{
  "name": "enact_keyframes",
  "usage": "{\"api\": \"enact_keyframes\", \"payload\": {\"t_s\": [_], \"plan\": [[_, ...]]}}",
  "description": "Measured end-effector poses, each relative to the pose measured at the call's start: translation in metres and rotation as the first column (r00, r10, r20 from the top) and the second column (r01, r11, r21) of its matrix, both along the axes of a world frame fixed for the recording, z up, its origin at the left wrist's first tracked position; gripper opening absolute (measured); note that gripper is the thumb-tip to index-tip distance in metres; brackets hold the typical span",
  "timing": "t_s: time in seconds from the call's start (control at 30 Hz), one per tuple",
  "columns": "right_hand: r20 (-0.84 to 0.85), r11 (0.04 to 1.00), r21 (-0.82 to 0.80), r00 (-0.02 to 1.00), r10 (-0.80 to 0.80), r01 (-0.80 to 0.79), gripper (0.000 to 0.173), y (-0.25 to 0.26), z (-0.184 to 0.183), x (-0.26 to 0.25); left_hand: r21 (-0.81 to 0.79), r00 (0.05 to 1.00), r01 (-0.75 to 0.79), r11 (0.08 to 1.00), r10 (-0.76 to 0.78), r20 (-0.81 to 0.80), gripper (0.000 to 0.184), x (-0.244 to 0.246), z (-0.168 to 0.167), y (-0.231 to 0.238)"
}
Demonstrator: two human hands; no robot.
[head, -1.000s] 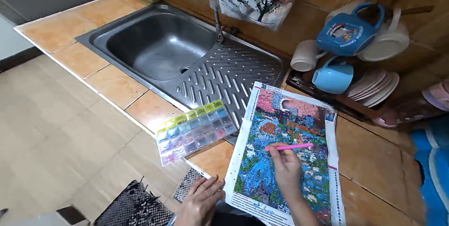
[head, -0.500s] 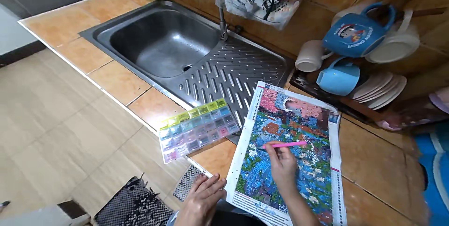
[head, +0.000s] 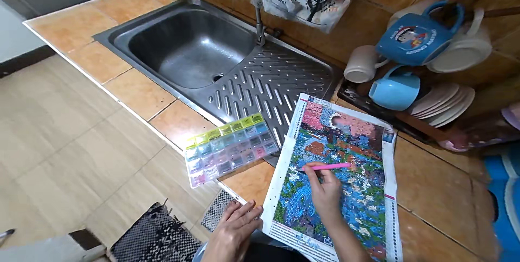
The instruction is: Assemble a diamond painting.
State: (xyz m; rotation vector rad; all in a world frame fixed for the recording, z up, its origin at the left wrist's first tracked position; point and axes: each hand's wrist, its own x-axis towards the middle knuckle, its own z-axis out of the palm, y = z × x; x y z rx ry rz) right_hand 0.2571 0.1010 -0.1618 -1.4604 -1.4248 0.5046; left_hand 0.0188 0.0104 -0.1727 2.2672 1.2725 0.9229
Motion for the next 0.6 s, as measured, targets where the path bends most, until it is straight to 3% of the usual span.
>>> {"api": "enact_keyframes", "payload": {"t_s": [0.6], "plan": [[0.091, 1.0, 0.029, 0.996, 0.006, -0.008, 0.019, 0.0009, -0.0022, -0.0015, 0.0, 1.0, -0.004, 1.0, 0.004, -0.001, 0.029, 0.0005, 0.0002, 0.0001]]}}
